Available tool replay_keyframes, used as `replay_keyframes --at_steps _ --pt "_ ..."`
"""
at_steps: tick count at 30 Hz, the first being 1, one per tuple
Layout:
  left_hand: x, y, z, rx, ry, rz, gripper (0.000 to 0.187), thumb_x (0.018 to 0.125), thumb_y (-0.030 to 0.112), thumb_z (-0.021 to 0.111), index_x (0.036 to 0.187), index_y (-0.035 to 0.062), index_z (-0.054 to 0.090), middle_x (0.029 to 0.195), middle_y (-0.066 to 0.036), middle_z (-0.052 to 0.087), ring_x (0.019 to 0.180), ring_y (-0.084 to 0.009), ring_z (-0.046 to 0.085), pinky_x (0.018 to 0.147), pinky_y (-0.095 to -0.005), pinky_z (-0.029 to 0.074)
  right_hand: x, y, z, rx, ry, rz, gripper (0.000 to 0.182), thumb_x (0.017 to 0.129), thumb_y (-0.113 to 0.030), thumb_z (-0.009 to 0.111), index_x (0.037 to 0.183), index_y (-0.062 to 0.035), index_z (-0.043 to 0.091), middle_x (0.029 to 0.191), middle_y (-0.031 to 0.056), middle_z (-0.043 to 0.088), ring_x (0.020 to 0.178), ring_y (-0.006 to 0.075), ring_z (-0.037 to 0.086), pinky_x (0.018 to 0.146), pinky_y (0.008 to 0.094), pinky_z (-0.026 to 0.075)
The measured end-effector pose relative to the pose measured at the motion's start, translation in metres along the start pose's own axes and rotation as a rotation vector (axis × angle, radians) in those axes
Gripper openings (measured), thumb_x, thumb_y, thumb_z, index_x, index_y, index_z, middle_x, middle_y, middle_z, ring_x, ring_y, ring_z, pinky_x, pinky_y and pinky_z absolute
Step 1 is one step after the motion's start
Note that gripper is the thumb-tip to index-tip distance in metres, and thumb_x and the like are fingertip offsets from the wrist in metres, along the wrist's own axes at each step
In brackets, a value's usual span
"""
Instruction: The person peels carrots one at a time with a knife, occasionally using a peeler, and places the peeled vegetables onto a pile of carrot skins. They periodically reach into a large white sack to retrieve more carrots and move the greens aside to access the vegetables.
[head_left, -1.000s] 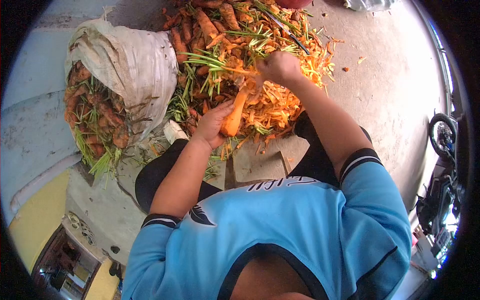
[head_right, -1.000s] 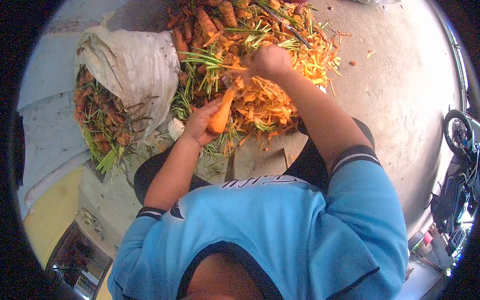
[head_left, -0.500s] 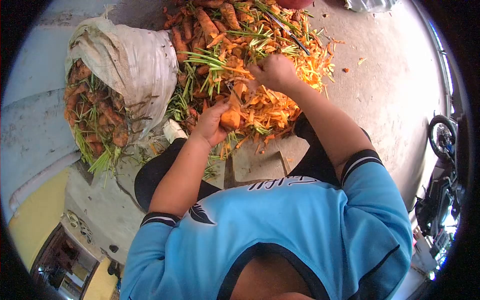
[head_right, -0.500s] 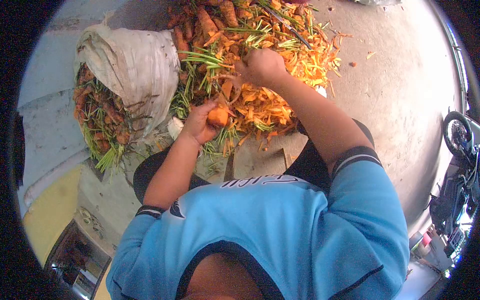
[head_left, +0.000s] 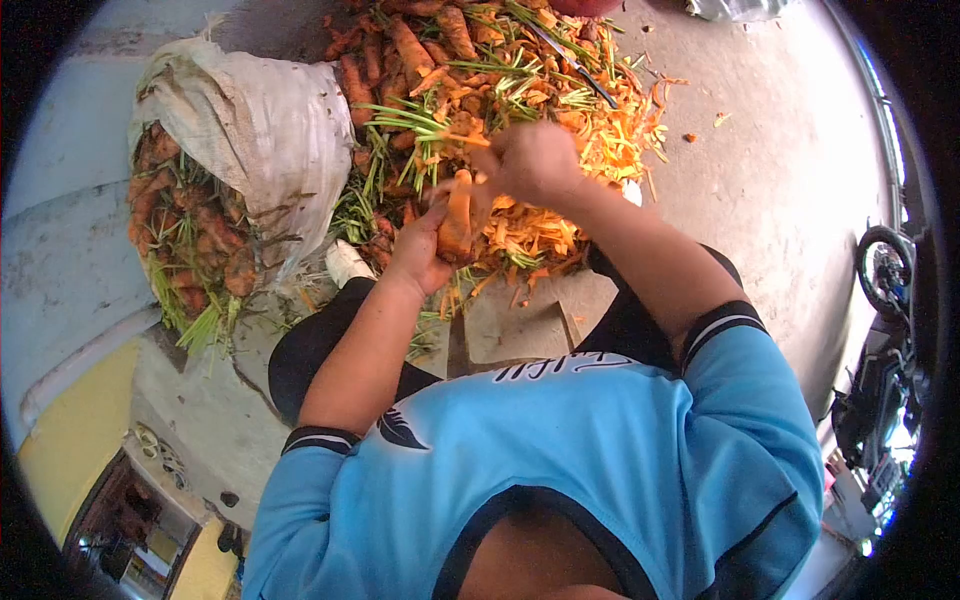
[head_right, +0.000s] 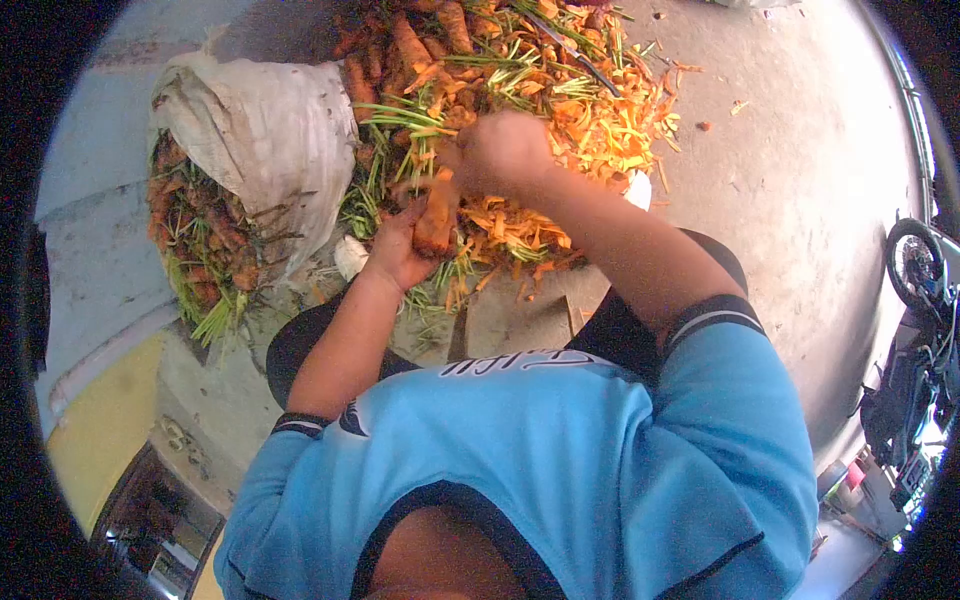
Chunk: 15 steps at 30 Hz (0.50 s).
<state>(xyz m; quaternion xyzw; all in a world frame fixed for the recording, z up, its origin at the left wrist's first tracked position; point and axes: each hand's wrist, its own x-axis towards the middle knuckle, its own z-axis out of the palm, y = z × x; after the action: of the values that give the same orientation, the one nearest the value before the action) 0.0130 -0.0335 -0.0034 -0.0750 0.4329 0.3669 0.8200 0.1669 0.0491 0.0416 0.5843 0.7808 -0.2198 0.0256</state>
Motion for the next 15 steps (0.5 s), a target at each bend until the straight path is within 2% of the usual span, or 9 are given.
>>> replay_keyframes --at_steps 3,4,7,11,12,15 --pt "0.009 -0.002 -0.018 0.007 -0.051 -0.007 0.024 0.085 0.021 0.044 0.104 0.009 0.05 0.088 -0.006 0.056 0.072 -0.0194 0.055 0.064 -0.0326 0.048 0.002 0.003 0.026 0.048 0.045 -0.002 0.043 0.07 -0.051 0.053 0.063 -0.0091 0.063 0.058 0.0128 0.057 0.059 0.0289 0.058 0.056 0.038 0.047" --pt "0.009 -0.001 -0.019 0.022 -0.061 -0.001 0.023 0.084 0.021 0.045 0.104 0.0091 0.051 0.089 -0.006 0.056 0.073 -0.0195 0.055 0.065 -0.0327 0.048 0.007 0.014 0.017 0.017 -0.061 0.004 0.043 0.07 -0.05 0.052 0.063 -0.0086 0.063 0.059 0.0126 0.058 0.06 0.0287 0.059 0.057 0.0382 0.047" --pt "0.002 0.001 -0.006 0.014 -0.021 0.032 0.023 0.084 0.022 0.044 0.103 0.01 0.05 0.09 -0.006 0.056 0.073 -0.0201 0.055 0.063 -0.033 0.047 0.012 0.014 -0.004 -0.049 -0.091 0.049 0.047 0.076 -0.052 0.044 0.07 -0.0097 0.065 0.066 0.0128 0.061 0.066 0.0281 0.061 0.06 0.037 0.048" --pt "0.007 -0.001 -0.005 -0.064 0.03 -0.002 0.025 0.085 0.023 0.043 0.107 0.0119 0.049 0.093 -0.006 0.056 0.074 -0.0199 0.055 0.061 -0.0333 0.047 -0.003 0.001 0.02 0.055 0.053 -0.107 0.043 0.074 -0.047 0.049 0.059 -0.0085 0.062 0.053 0.0133 0.055 0.054 0.0294 0.058 0.054 0.0379 0.047" --pt "0.008 -0.001 -0.011 -0.033 0.032 -0.009 0.025 0.086 0.023 0.043 0.108 0.0122 0.048 0.093 -0.006 0.056 0.074 -0.0196 0.055 0.062 -0.0334 0.047 0.004 0.009 0.03 0.121 0.047 -0.045 0.043 0.073 -0.047 0.05 0.06 -0.0081 0.062 0.053 0.0137 0.055 0.054 0.0301 0.057 0.053 0.0382 0.047" --pt "0.007 0.002 -0.016 0.034 0.003 -0.014 0.026 0.087 0.023 0.041 0.109 0.0127 0.048 0.093 -0.005 0.056 0.074 -0.0191 0.054 0.063 -0.0342 0.047 0.019 0.025 0.016 -0.051 -0.046 0.048 0.042 0.073 -0.047 0.049 0.061 -0.0084 0.063 0.055 0.0143 0.056 0.055 0.0308 0.057 0.054 0.0392 0.047"
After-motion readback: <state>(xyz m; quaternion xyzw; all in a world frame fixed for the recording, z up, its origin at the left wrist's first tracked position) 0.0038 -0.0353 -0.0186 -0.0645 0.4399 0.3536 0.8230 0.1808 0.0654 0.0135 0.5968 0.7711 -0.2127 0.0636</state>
